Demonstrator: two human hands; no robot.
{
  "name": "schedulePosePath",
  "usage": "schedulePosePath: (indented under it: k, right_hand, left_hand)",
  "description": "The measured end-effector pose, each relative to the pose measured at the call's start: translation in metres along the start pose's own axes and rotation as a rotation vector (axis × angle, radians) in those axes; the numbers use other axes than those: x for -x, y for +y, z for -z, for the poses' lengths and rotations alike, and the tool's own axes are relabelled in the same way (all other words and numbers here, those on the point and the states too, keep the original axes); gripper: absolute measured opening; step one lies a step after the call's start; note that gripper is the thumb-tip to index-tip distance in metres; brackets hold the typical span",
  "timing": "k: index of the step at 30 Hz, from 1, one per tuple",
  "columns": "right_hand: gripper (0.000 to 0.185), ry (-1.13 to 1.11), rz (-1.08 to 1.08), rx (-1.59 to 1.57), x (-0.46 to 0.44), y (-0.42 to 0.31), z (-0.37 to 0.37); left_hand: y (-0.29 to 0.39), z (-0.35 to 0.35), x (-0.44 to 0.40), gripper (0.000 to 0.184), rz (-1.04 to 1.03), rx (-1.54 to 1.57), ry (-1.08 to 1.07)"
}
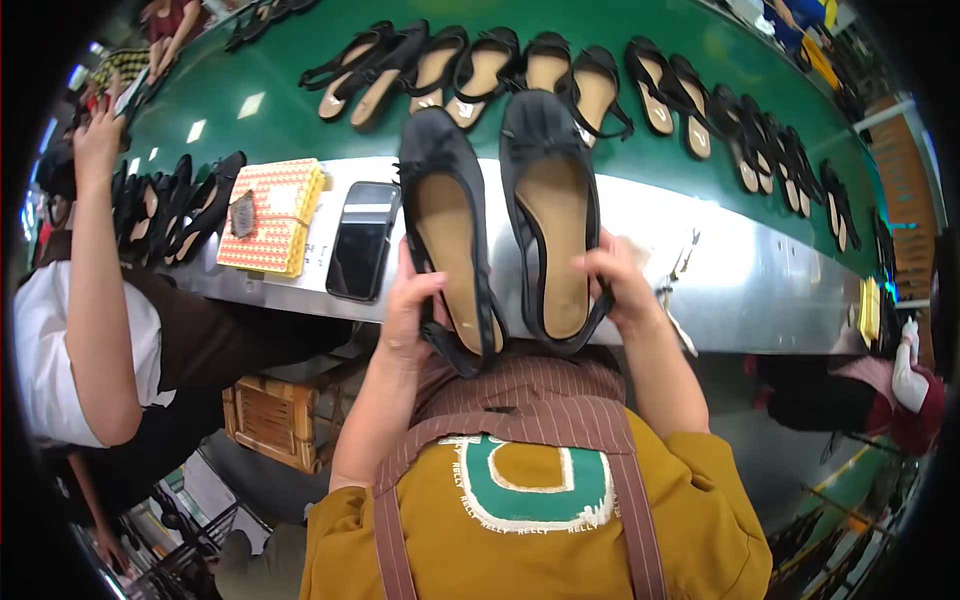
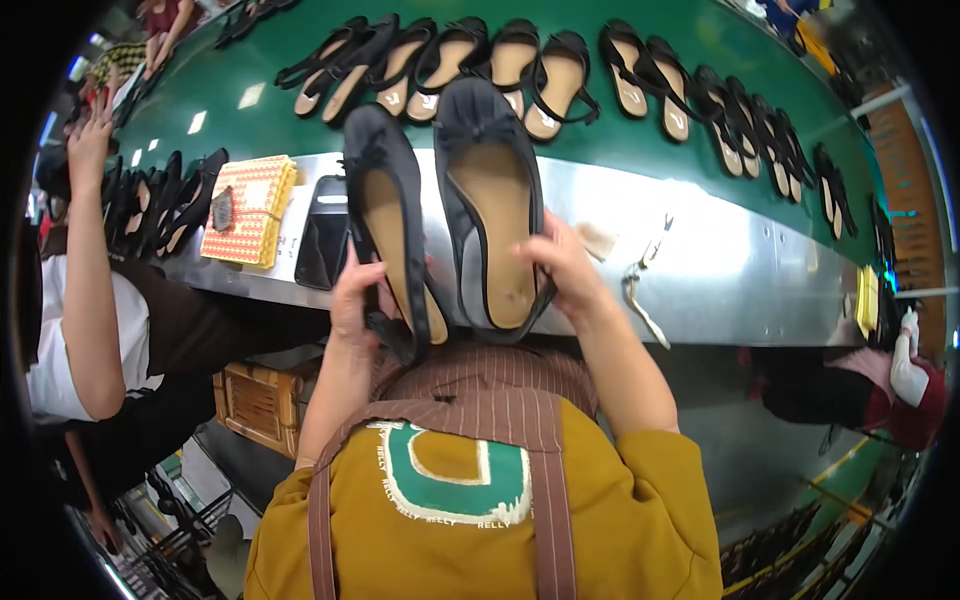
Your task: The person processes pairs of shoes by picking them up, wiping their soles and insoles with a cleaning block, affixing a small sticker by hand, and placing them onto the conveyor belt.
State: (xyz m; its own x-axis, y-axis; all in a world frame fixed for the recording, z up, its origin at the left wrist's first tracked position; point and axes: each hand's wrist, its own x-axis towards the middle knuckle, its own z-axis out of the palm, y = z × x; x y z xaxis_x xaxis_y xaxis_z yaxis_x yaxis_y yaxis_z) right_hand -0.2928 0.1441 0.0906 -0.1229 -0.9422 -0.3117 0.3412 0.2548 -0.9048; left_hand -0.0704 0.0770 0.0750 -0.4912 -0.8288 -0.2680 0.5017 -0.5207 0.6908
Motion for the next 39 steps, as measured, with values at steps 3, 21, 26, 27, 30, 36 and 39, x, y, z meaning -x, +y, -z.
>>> schedulePosePath:
  k: [3,21,26,27,30,36,39]
  right_hand:
    - [0.058,-0.037,-0.015,-0.102,0.0,0.016,-0.009]
    - [0.054,-0.158,0.17,-0.149,0.0,-0.001,-0.003]
    - [0.06,-0.257,0.017,-0.588,-0.013,0.013,0.014]
    - [0.055,-0.189,-0.057,-0.672,-0.02,0.019,0.021]
    - [0.053,-0.203,0.09,-0.474,-0.025,0.02,0.015]
    - [0.061,-0.459,0.236,-0.199,-0.039,0.023,-0.013]
    - [0.055,-0.512,0.19,-0.255,-0.038,0.024,-0.027]
  left_hand:
    - [-0.016,0.013,-0.01,0.051,0.037,-0.111,-0.075]
    - [0.014,-0.008,0.002,0.06,-0.238,0.0,-0.359]
    - [0.024,0.0,-0.009,0.051,0.056,0.141,-0.47]
    - [0.025,-0.004,-0.009,0.051,0.052,0.2,-0.504]
    - [0.018,-0.004,-0.017,0.055,-0.05,0.272,-0.528]
    - [0.013,0.005,-0.024,0.057,-0.147,0.455,-0.475]
    - [0.023,-0.004,-0.012,0.066,-0.179,0.356,-0.533]
